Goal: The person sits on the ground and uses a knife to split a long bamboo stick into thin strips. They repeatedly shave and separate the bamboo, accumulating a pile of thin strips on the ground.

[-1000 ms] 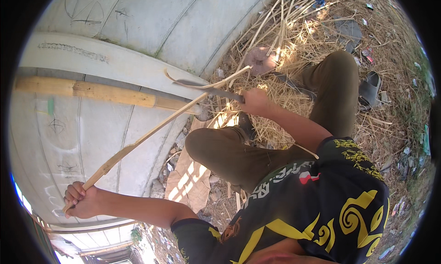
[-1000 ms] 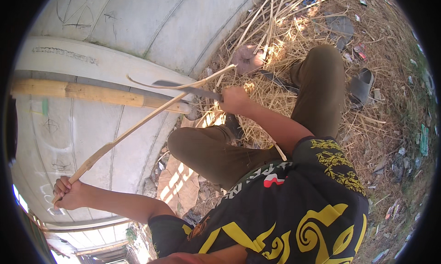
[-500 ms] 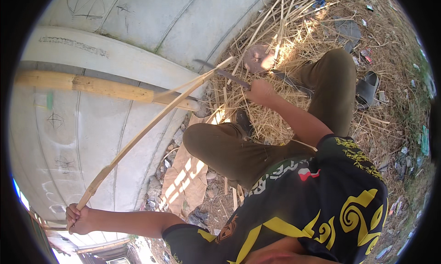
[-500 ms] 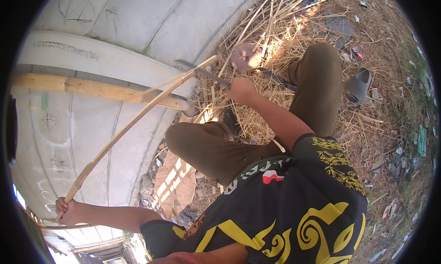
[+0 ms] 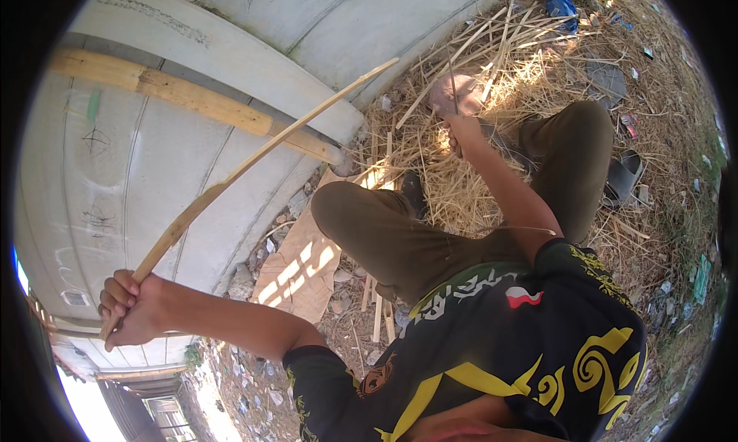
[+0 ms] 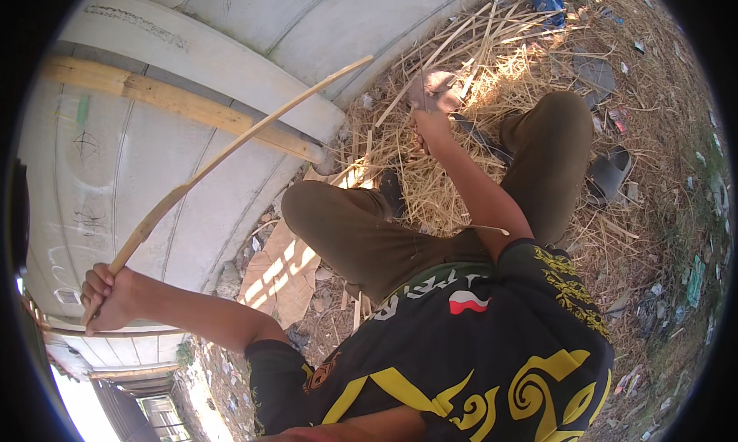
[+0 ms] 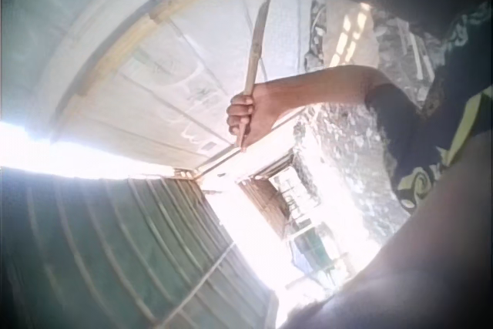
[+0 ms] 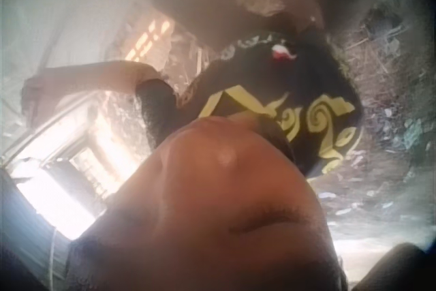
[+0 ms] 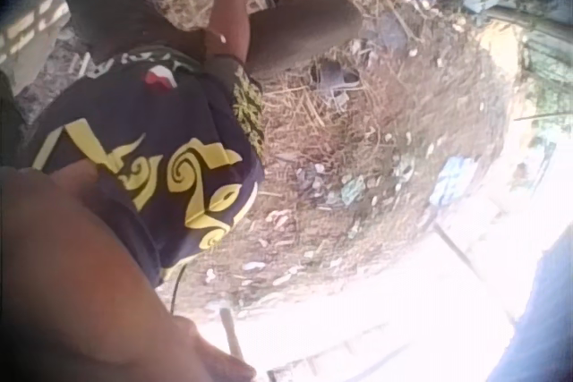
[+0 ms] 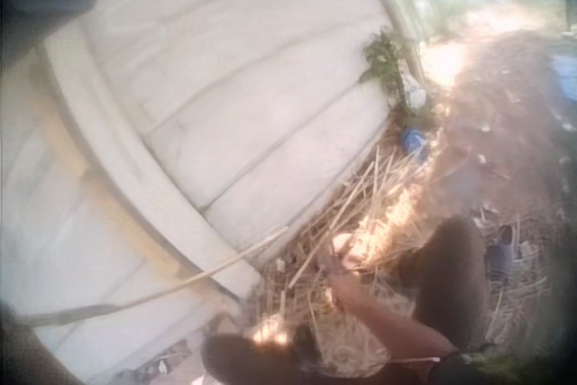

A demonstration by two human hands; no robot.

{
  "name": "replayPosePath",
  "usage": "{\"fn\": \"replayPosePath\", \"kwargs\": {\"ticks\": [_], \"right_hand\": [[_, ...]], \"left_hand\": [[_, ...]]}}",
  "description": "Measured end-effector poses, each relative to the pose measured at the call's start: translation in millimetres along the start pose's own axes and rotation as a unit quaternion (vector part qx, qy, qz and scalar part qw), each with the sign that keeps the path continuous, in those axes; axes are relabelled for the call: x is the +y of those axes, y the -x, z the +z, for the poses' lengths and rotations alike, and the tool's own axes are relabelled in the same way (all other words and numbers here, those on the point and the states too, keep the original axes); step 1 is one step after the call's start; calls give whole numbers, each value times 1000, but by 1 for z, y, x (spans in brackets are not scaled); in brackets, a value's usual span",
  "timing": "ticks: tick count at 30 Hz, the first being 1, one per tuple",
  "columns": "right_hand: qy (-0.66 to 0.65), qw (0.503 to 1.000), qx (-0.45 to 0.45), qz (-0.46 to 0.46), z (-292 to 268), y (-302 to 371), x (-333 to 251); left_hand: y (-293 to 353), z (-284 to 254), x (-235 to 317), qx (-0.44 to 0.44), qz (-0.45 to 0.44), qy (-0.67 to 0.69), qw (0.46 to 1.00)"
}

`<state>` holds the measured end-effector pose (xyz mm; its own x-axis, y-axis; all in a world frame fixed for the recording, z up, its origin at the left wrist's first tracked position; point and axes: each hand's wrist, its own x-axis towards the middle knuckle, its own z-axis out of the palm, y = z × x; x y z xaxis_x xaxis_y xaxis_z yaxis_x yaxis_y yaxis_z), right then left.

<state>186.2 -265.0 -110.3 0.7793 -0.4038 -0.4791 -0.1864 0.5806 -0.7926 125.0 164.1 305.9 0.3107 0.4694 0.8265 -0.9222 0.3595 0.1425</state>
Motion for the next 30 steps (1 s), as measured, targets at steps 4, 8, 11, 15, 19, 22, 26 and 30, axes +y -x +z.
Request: {"fn": "replayPosePath", "kwargs": {"ticks": [4, 8, 11, 15, 19, 22, 26, 30], "right_hand": [[-17, 991, -75, -113, 17, 33, -40], [-23, 965, -247, -86, 28, 103, -85], [-28, 959, -271, -75, 38, 138, -93], [-112, 958, -264, 23, 46, 155, -85], [-44, 966, -254, -23, 49, 153, -81], [-60, 969, -222, -89, 41, 163, -106], [-165, 906, -87, -379, 49, 161, -113], [-37, 977, -209, -2, 38, 132, -70]], "left_hand": [[109, 78, -90, -7, -77, -25, 997], [168, 125, -157, -49, -152, -18, 987], [174, 148, -172, -18, -189, -5, 982], [189, 171, -189, -112, -187, -29, 976], [185, 182, -197, -93, -201, -55, 974], [180, 188, -206, -121, -194, -49, 972], [183, 198, -208, -117, -170, 0, 979], [208, 231, -217, -87, -198, 75, 973]]}}
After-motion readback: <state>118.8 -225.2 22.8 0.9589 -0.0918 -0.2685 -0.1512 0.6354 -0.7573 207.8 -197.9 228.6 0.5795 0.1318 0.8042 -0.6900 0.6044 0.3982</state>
